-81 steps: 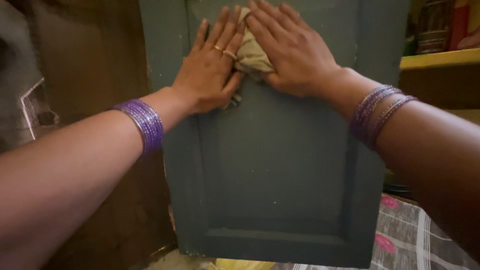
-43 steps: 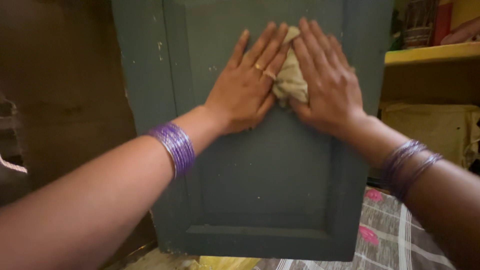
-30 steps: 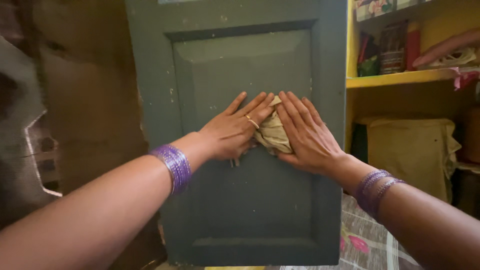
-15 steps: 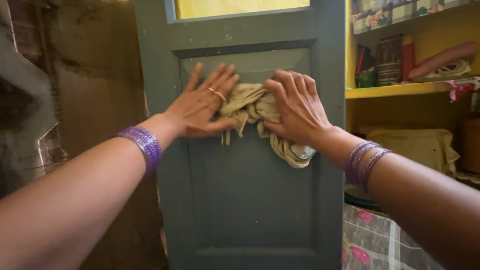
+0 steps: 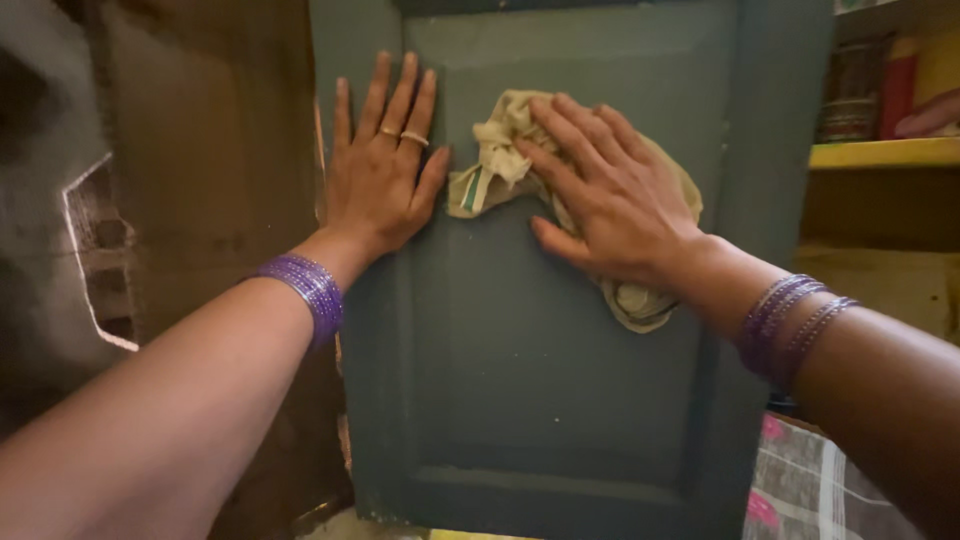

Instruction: The person wipes the surface and edges of a wooden door frame and panel using a cloth, moving the door back and forth while cleaning both sides of the wood.

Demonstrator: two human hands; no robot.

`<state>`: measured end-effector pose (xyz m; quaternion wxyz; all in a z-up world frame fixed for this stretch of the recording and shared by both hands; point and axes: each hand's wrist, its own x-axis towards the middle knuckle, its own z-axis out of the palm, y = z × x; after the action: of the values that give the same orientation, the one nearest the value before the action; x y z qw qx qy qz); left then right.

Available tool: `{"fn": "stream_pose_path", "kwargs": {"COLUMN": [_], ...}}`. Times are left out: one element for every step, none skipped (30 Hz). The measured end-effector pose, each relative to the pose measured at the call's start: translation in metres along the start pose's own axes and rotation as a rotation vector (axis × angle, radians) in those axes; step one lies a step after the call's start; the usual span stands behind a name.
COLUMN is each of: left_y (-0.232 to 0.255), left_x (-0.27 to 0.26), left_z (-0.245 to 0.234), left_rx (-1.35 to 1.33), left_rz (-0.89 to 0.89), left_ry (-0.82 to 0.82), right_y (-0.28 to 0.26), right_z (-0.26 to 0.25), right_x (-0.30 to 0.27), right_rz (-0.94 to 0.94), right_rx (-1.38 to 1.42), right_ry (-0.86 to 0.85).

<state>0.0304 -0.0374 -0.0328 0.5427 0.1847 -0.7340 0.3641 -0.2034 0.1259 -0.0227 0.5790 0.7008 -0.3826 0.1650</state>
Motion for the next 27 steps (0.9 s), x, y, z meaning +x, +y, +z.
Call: {"fn": "stream_pose_path", "kwargs": {"left_y": [0.0,0.0,0.001,0.002,0.002,0.003,0.004,0.003,0.002,0.001,0.001,0.0,-0.002,-0.002,-0.002,-0.002,-0.003,-0.003,-0.003,-0.003,-0.003,-0.003,-0.003,-0.002,-0.002,-0.002,-0.002], "left_x": [0.0,-0.002,-0.004,-0.004,-0.004,-0.005,-0.006,-0.007,-0.009,-0.009,-0.01,-0.011,-0.012,-0.012,-0.012,-0.012,-0.012,-0.01,-0.01,-0.011,-0.012,-0.012,-0.011,-0.011,-0.01,-0.009,-0.008], "left_z": [-0.001,-0.002,-0.002,-0.002,-0.002,-0.002,-0.001,0.0,0.001,0.002,0.003,0.004,0.004,0.005,0.005,0.005,0.005,0.004,0.003,0.001,-0.001,-0.002,-0.003,-0.004,-0.005,-0.005,-0.004], "left_rx": [-0.007,-0.014,-0.021,-0.021,-0.022,-0.022,-0.024,-0.024,-0.024,-0.034,-0.044,-0.055,-0.049,-0.047,-0.044,-0.044,-0.044,-0.048,-0.063,-0.078,-0.092,-0.096,-0.101,-0.105,-0.088,-0.075,-0.061], "left_rz": [0.006,0.015,0.023,0.022,0.021,0.019,0.015,0.014,0.012,0.018,0.025,0.031,0.032,0.035,0.037,0.036,0.034,0.032,0.032,0.028,0.024,0.02,0.017,0.015,0.014,0.01,0.006], "left_ry": [0.014,0.025,0.036,0.045,0.054,0.057,0.066,0.074,0.081,0.09,0.099,0.107,0.106,0.109,0.111,0.108,0.104,0.106,0.105,0.1,0.095,0.09,0.085,0.081,0.075,0.07,0.064], "right_y": [-0.002,-0.006,-0.009,-0.011,-0.013,-0.017,-0.02,-0.025,-0.029,-0.032,-0.035,-0.037,-0.039,-0.04,-0.04,-0.04,-0.041,-0.039,-0.038,-0.042,-0.045,-0.047,-0.048,-0.048,-0.047,-0.043,-0.039], "right_z": [0.003,0.008,0.012,0.017,0.022,0.026,0.03,0.034,0.037,0.04,0.042,0.045,0.047,0.049,0.05,0.052,0.053,0.052,0.05,0.048,0.046,0.042,0.037,0.032,0.027,0.021,0.015], "right_x": [0.003,0.006,0.009,0.014,0.02,0.024,0.028,0.031,0.034,0.037,0.039,0.04,0.041,0.04,0.039,0.039,0.039,0.039,0.036,0.03,0.023,0.017,0.011,0.006,0.002,-0.001,-0.002], "right_rz": [0.007,0.016,0.026,0.033,0.04,0.048,0.053,0.06,0.067,0.075,0.082,0.09,0.087,0.084,0.081,0.059,0.037,0.013,-0.013,-0.041,-0.069,-0.095,-0.122,-0.147,-0.129,-0.112,-0.095], "right_rx": [-0.008,-0.014,-0.02,-0.027,-0.035,-0.037,-0.022,-0.007,0.009,0.004,-0.001,-0.006,-0.005,-0.007,-0.01,-0.041,-0.072,-0.11,-0.092,-0.069,-0.046,0.007,0.06,0.113,0.14,0.167,0.194], "right_ry": [0.011,0.022,0.033,0.054,0.075,0.094,0.123,0.154,0.185,0.196,0.208,0.218,0.223,0.227,0.23,0.223,0.215,0.205,0.185,0.164,0.142,0.113,0.083,0.056,0.051,0.042,0.033]}}
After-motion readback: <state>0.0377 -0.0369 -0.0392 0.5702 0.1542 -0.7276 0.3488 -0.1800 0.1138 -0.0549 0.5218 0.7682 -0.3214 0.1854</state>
